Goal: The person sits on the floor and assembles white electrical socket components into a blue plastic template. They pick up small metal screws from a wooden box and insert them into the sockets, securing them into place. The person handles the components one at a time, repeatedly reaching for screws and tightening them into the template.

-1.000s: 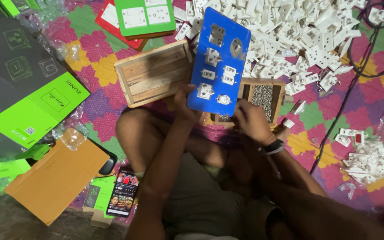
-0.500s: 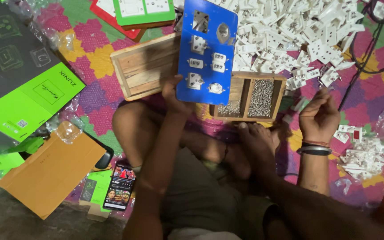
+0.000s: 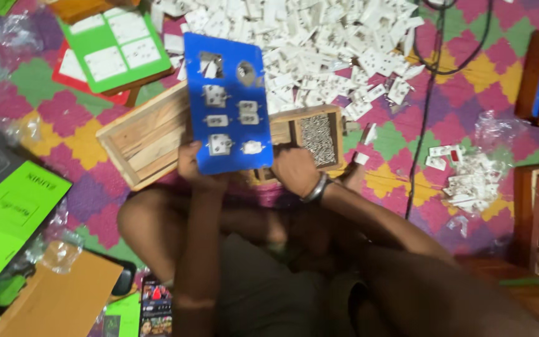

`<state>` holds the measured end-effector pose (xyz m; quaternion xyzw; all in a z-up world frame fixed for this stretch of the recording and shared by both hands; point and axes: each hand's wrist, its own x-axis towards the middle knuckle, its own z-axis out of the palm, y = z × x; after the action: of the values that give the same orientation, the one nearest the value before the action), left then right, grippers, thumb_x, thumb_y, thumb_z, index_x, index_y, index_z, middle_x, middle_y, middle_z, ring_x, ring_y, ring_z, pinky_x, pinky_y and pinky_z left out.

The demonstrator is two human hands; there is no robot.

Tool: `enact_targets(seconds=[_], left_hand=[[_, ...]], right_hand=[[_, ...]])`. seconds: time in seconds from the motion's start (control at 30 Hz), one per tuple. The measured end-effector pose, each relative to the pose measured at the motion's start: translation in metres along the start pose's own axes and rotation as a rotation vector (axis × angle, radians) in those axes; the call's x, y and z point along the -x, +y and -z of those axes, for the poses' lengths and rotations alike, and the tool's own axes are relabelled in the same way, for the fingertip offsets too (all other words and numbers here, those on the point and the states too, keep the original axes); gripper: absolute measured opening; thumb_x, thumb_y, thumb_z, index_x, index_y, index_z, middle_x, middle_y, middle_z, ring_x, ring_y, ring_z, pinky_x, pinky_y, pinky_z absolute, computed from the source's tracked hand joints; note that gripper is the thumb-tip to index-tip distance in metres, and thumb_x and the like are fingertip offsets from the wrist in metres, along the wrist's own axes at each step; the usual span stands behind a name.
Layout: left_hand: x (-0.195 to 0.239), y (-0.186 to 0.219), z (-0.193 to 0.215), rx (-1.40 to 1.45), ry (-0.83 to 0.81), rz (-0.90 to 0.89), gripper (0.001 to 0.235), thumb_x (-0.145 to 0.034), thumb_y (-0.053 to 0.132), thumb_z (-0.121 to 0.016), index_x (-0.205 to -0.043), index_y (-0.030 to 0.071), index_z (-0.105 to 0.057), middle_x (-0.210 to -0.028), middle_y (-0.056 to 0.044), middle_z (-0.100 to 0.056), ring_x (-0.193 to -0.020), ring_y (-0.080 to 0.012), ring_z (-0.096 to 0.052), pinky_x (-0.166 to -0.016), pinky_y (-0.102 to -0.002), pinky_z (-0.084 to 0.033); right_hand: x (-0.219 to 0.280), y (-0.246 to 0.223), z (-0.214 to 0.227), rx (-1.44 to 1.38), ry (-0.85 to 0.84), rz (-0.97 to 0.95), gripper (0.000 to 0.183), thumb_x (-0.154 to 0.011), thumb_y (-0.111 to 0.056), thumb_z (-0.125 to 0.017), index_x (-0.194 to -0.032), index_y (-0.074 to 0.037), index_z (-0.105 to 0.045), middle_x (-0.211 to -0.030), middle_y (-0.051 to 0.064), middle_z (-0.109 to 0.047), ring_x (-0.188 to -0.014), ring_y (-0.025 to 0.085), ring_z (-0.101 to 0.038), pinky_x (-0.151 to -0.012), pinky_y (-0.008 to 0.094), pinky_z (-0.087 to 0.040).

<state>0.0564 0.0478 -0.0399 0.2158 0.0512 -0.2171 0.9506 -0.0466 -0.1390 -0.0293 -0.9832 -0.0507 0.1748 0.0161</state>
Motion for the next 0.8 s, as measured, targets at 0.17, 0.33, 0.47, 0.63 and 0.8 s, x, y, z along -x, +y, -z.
enact_targets(seconds=[0.17,0.33,0.47,0.63,0.8], left_hand=[[-0.001,0.001,-0.009,0.032,-0.05,0.01,0.053,-0.095,0.024,-0.048,-0.139,-0.006,-0.055,-0.12,-0.021,-0.068,-0.105,-0.0325,-0.069,-0.095,-0.043,-0.059],[0.0,-0.004,0.009,0.008,0.109,0.077,0.054,-0.089,0.025,-0.049,-0.135,-0.003,-0.058,-0.119,-0.018,-0.069,-0.105,-0.0292,-0.07,-0.095,-0.042,-0.057],[-0.006,-0.018,0.046,0.037,0.108,0.126,0.049,-0.09,0.026,-0.054,-0.128,-0.004,-0.061,-0.114,-0.018,-0.069,-0.101,-0.0291,-0.07,-0.092,-0.041,-0.057],[0.005,-0.04,0.078,-1.358,-0.094,-0.762,0.043,-0.099,0.032,-0.074,-0.124,-0.001,-0.059,-0.113,-0.015,-0.067,-0.1,-0.025,-0.069,-0.089,-0.036,-0.06],[0.019,-0.055,0.022,-0.437,-0.285,0.078,0.058,-0.091,0.028,-0.062,-0.142,0.003,-0.049,-0.14,-0.016,-0.061,-0.122,-0.0231,-0.063,-0.107,-0.036,-0.052]], right_hand=[[0.002,-0.002,-0.003,-0.096,0.204,0.043,0.01,-0.082,-0.018,-0.068,-0.083,-0.01,-0.073,-0.067,0.013,-0.067,-0.063,0.032,-0.07,-0.054,0.046,-0.055],[0.021,0.0,0.013,-0.397,0.349,0.018,0.016,-0.08,-0.018,-0.07,-0.09,-0.006,-0.074,-0.09,0.017,-0.072,-0.068,0.036,-0.07,-0.058,0.046,-0.055],[0.035,0.015,0.015,-0.743,0.443,-0.002,0.008,-0.088,-0.011,-0.074,-0.094,-0.007,-0.076,-0.091,0.013,-0.074,-0.078,0.028,-0.072,-0.069,0.038,-0.057],[0.046,0.04,0.038,-1.234,0.496,-0.348,0.009,-0.091,-0.008,-0.074,-0.098,-0.004,-0.076,-0.088,0.002,-0.075,-0.074,0.01,-0.066,-0.067,0.027,-0.053],[0.045,0.059,0.084,-1.099,0.649,-0.166,0.009,-0.097,-0.006,-0.075,-0.103,-0.001,-0.073,-0.101,0.004,-0.069,-0.093,0.013,-0.061,-0.087,0.028,-0.049]])
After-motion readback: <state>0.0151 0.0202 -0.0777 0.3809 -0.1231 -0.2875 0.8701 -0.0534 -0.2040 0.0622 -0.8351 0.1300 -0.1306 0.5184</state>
